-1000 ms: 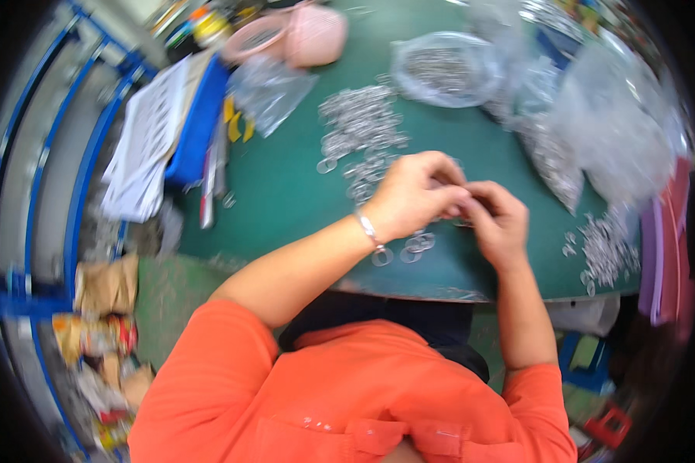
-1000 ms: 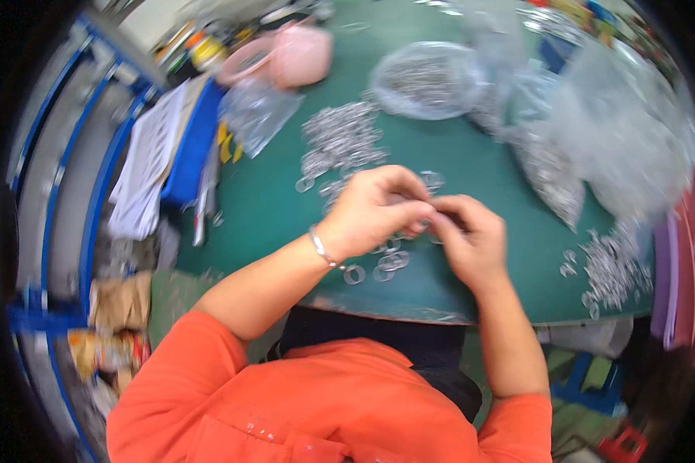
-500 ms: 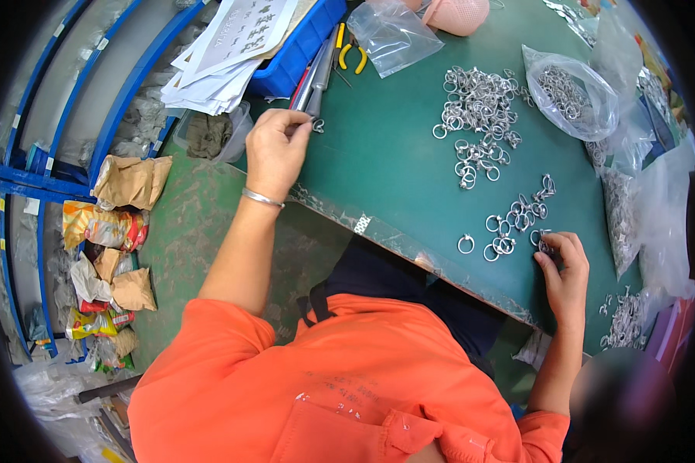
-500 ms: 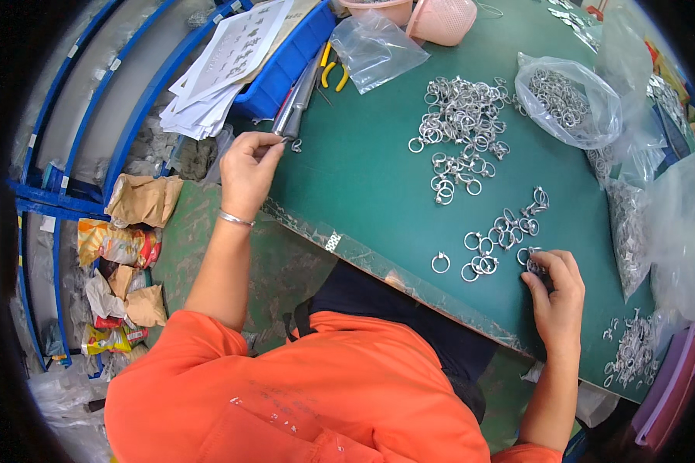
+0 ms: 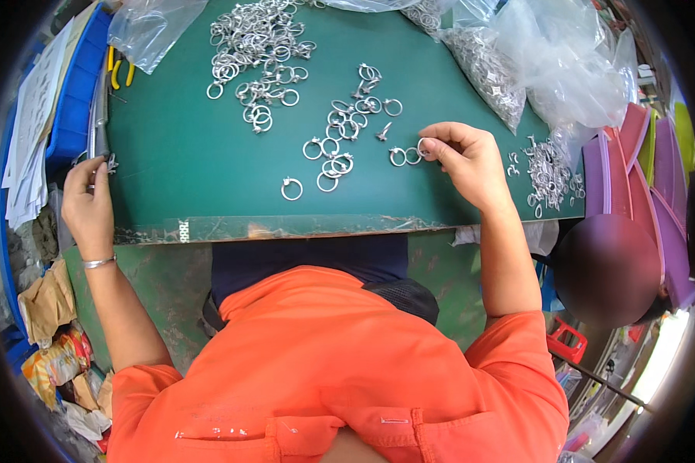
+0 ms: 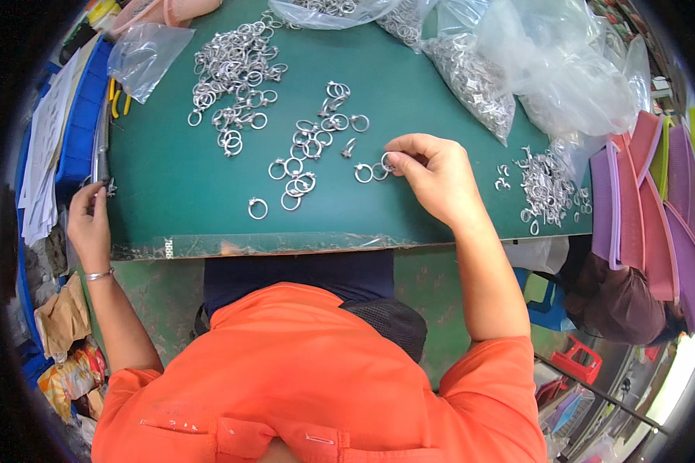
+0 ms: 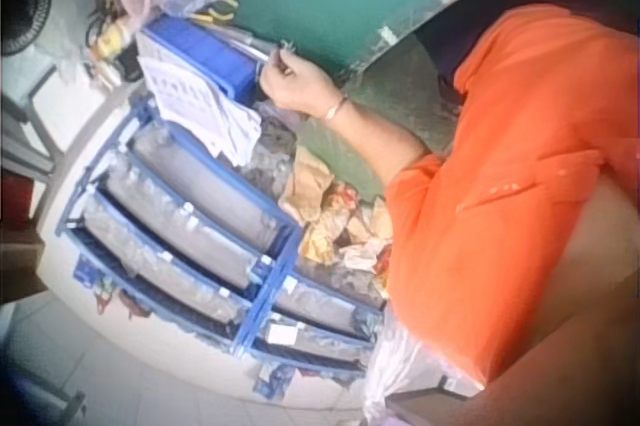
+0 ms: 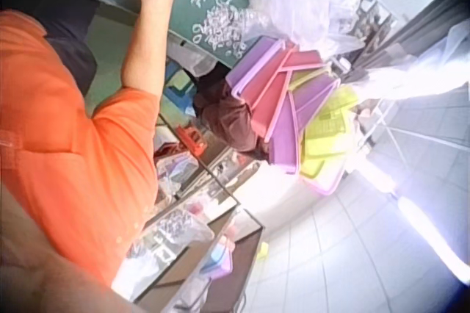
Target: The person empties a bag of metal rings onto a table and sorts through them by hand, picking out individual pieces and moving others into a pile.
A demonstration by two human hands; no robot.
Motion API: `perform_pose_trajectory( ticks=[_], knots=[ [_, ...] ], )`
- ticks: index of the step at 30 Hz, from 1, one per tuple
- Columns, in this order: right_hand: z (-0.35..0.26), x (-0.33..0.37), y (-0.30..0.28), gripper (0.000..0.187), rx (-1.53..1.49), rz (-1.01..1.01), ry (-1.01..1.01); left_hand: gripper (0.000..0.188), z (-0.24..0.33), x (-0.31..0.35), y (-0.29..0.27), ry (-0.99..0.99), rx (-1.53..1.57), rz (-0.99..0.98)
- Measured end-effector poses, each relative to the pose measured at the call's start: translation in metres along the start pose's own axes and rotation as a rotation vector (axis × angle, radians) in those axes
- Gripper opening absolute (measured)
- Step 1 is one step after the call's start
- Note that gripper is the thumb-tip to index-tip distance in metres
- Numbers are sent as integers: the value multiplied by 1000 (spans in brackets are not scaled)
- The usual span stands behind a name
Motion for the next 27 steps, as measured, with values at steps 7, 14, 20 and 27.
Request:
perform_pose_trajectory(
  ticks=[7,14,20,27],
  knots=[
    [-14,7,14,14,220,23,-237,14,62,11,5,188,417,20],
    [-9,8,16,23,259,-77,-171,11,104,22,25,181,690,-155],
    [-40,0,45,38,352,-40,-619,14,186,82,87,73,1184,-1059],
    [-42,-18,35,29,465,213,-607,19,225,159,166,-8,1265,-1803]
  ],
)
Point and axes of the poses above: each hand's wrist, its own x-axis away from the middle knuckle, its own y-axis out of the palm, z = x × y, the point moved 7 cm from there along -x, towards the middle knuckle, and after that the axes turned 12 degrees about -z, right-handed, at the moved point
